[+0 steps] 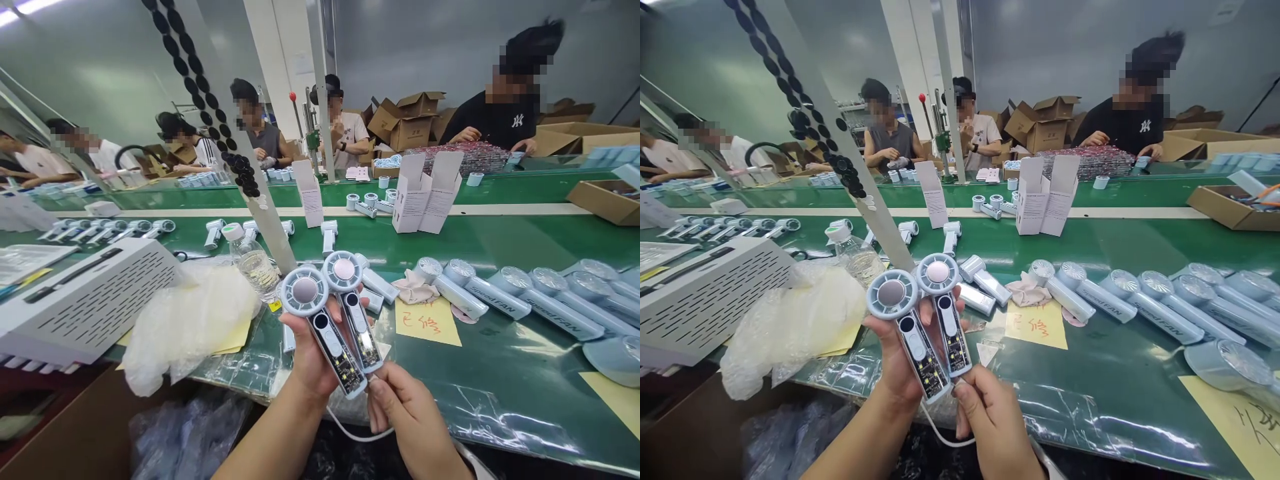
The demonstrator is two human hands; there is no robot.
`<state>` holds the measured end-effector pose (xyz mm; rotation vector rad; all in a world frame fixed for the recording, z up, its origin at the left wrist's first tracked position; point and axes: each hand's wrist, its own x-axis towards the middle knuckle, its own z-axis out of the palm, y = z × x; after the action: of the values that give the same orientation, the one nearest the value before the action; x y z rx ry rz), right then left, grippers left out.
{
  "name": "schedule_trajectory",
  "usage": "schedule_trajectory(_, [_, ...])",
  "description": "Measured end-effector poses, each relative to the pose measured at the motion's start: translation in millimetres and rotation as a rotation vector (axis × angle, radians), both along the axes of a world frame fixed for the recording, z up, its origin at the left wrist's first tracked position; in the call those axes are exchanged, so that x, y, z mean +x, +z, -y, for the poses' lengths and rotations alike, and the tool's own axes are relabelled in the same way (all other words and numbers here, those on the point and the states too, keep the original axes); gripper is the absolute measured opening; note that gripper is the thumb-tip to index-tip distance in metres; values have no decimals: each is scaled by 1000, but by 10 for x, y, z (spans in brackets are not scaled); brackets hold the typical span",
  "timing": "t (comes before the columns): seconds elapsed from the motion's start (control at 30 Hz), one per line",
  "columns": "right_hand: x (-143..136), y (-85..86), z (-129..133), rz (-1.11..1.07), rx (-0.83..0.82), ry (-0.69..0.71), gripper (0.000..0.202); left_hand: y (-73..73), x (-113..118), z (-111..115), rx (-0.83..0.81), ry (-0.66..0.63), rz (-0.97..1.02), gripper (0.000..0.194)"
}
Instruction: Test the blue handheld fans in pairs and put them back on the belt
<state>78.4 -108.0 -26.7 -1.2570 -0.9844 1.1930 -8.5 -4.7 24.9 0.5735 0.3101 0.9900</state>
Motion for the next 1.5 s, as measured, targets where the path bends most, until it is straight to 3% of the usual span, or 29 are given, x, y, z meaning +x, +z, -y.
schedule_trajectory(0.1, [18, -32, 9, -169, -8, 66, 54, -12, -2, 3, 15, -17, 0, 63])
schedule_trajectory(0.17, [46, -39, 26, -135, 24, 74, 53, -26, -10, 0, 11, -29, 0, 63])
schedule_trajectory(0.33, [6, -6, 100, -134, 0, -84, 51, -76, -12, 42, -42, -16, -15, 64])
schedule_trajectory(0.53, [-98, -35, 53, -302, -130, -116, 54, -154, 46, 151, 122, 185, -83, 65])
schedule_trajectory(0.63, [-14, -63, 29, -184, -47, -54, 50, -169, 26, 118, 174, 153, -118, 67])
schedule_trajectory(0.77, [250, -61, 46, 140, 134, -31, 46, -141, -44, 27, 113, 129, -108, 67])
schedule_trajectory(0.83, [401, -65, 30, 277, 177, -91, 44, -129, -90, 21, 78, 177, -134, 64])
schedule_trajectory(0.93, [539, -61, -36, 360, 109, -279, 37, -127, -178, 93, 47, 171, -241, 46])
schedule_trajectory(0.97, [546, -50, -55, 308, 99, -291, 49, -122, -211, 129, 73, 116, -284, 42])
schedule_trajectory(1.03, [515, -15, -70, 121, 105, -178, 68, -97, -270, 192, 194, -83, -377, 45])
schedule_trajectory(1.1, [470, 21, -50, -56, 115, -33, 69, -62, -307, 212, 319, -248, -474, 55])
schedule_trajectory(1.13, [461, 30, -33, -106, 116, -11, 66, -52, -316, 204, 356, -268, -514, 57])
schedule_trajectory(1.2, [487, 21, -6, -131, 87, -58, 60, -72, -315, 166, 337, -158, -543, 52])
schedule_trajectory(1.3, [590, -48, -14, -54, -97, -207, 53, -186, -297, 124, 147, -9, -441, 42])
schedule_trajectory(1.4, [660, -109, -37, -125, -241, -304, 53, -280, -283, 152, 74, -100, -303, 51])
schedule_trajectory(1.5, [662, -100, 0, -411, -171, -251, 61, -285, -273, 205, 163, -162, -251, 45])
